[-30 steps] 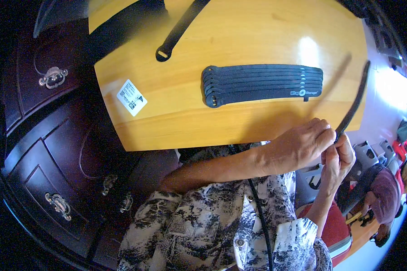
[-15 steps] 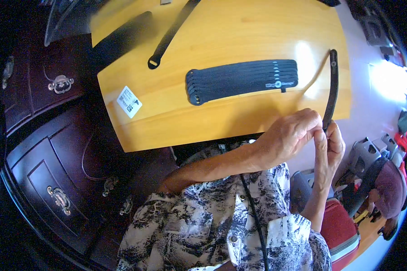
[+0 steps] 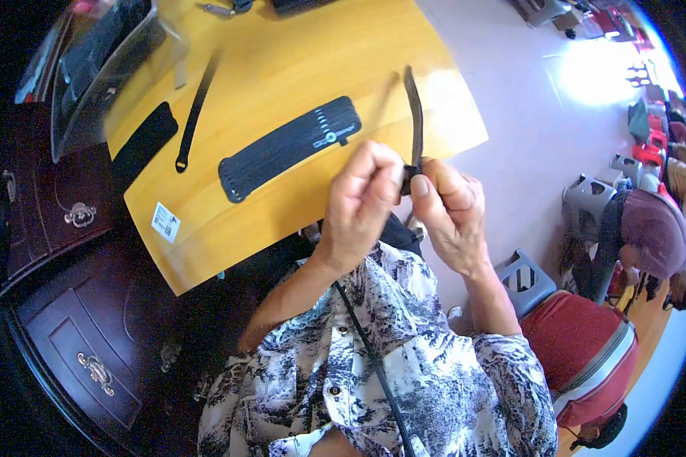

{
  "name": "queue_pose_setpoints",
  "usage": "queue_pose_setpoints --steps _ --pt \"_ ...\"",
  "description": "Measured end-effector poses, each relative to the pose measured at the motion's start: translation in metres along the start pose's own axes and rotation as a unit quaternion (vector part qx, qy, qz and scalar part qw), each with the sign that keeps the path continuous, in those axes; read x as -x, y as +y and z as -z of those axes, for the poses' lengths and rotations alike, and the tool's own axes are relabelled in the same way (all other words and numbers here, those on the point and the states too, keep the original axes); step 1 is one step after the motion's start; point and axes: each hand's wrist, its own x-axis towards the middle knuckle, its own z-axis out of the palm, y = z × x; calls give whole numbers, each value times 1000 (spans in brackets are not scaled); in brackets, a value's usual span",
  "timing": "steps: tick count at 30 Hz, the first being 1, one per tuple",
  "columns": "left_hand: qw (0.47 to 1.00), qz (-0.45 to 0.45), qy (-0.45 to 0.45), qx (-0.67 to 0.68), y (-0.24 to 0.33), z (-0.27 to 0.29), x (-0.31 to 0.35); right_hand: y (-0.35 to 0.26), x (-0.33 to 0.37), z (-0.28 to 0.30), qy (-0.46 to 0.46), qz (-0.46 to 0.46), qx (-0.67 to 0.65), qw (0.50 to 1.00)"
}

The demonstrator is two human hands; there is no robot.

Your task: Checking and assembling black velcro straps at a manufacturing workspace.

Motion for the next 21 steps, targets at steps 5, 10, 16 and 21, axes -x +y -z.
queue_pose_setpoints --steps 5,10,16,21 --pt "949 173 33 261 17 -3 -3 0 6 -7 30 -135 -452 881" --pt "962 207 -46 169 10 4 -4 3 7 -4 29 -116 -336 934" --pt "986 42 -110 -117 5 9 -12 12 8 1 -33 -132 -292 947" --pt "980 90 -175 -15 8 15 -18 10 8 9 -54 -185 -453 870"
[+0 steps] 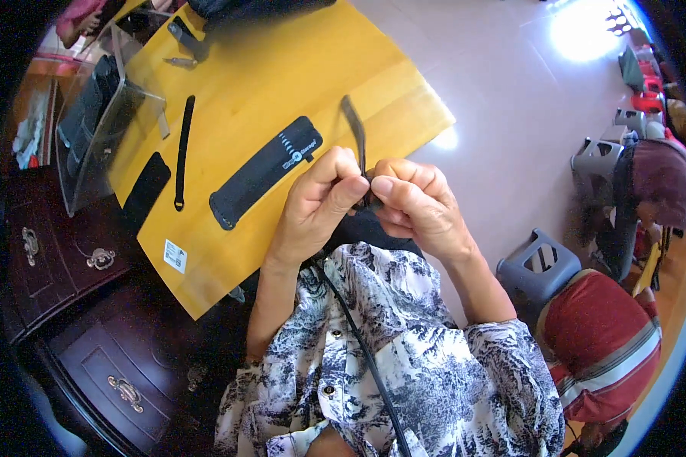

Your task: Checking and assembling black velcro straps at a manufacturing workspace.

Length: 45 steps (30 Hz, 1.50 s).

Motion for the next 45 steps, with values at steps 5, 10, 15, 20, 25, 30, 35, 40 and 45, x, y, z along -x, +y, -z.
queue_pose_setpoints --steps 5,10,15,20,25,30,35,40,45 --pt "756 -2 -4 654 -1 -8 7 -3 -12 -8 -212 -34 -510 833" --pt "936 -57 113 327 20 -17 8 3 -13 -15 21 213 26 977" --pt "963 -55 178 196 27 -23 2 7 -21 -32 84 391 383 833" --pt "972 -101 197 76 23 -30 -4 -1 -29 -29 84 409 459 784" --pt "977 -135 144 77 21 -25 -13 -4 -22 -46 133 307 287 898" --pt "980 -150 110 -74 37 -33 -25 -43 -32 -40 202 269 116 935" --pt "974 -134 76 -168 52 -20 -37 -87 -60 -2 153 298 70 940" --pt "946 -203 63 -245 62 -17 -41 -134 -94 11 252 361 52 896" --pt "929 -148 112 -319 59 32 -44 -154 -137 46 190 351 74 914"
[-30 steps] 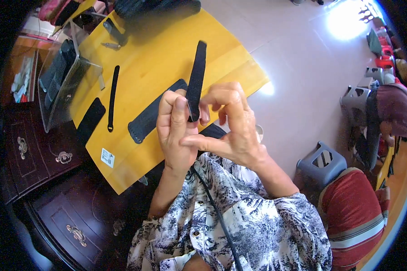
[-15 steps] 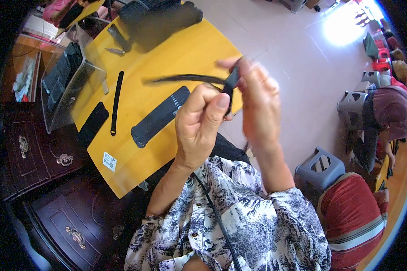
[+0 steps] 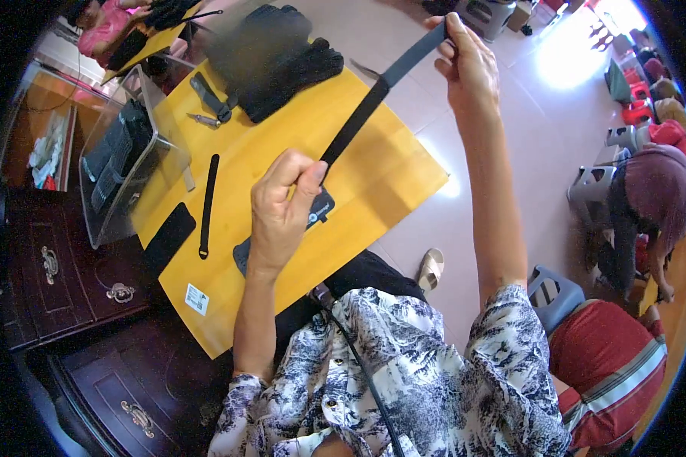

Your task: Checking and assembling black velcro straps at a manufacturing workspace.

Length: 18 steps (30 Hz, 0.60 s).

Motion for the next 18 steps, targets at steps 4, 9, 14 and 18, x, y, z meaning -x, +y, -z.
queue_pose_setpoints --steps 4,9,14,18 --pt "999 45 2 -21 -32 21 10 23 -51 17 30 -30 7 999" --pt "981 192 28 5 -67 51 22 70 -58 -12 -22 -120 72 990" --pt "970 240 32 -38 -80 65 43 118 -144 71 186 -133 -37 973" --pt "943 327 50 -41 -83 85 57 58 -151 129 158 -92 39 982"
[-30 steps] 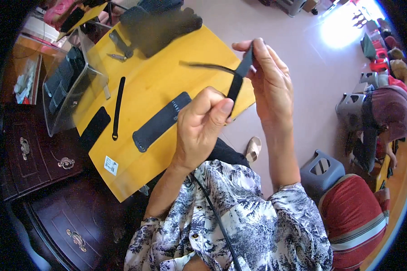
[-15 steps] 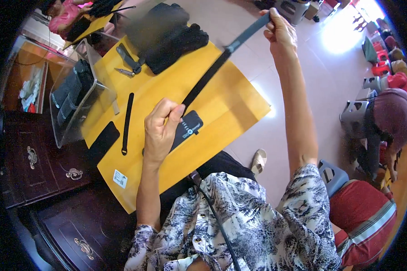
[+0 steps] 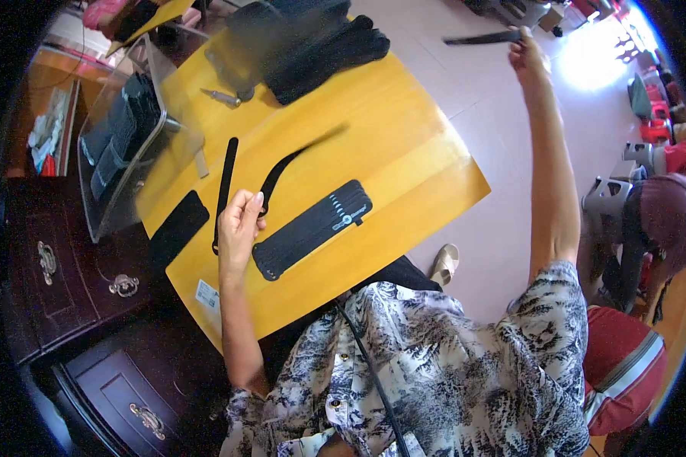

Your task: Checking and assembling black velcro straps at a manufacturing workspace.

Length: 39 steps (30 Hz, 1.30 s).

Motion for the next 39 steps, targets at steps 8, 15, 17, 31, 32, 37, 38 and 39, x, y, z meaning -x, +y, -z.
queue_pose_setpoints --steps 8,15,17,31,32,37,38,39 --pt "991 98 39 -84 1 20 14 -44 144 25 12 122 74 990" --pt "985 78 12 -155 -4 24 11 -53 241 59 -110 107 240 958" --pt "979 90 32 -179 -8 24 18 -26 268 39 -175 96 244 949" --pt "903 -175 113 -375 33 -14 23 44 260 -110 -439 290 525 669" --pt "900 -212 84 -372 36 -20 18 49 258 -120 -447 329 522 647" --pt "919 -223 55 -320 10 -44 0 72 240 -154 -460 419 621 476" --pt "920 -223 54 -317 8 -45 -1 73 236 -155 -459 418 624 474" --pt "918 -230 51 -319 6 -45 1 72 235 -157 -453 399 653 457"
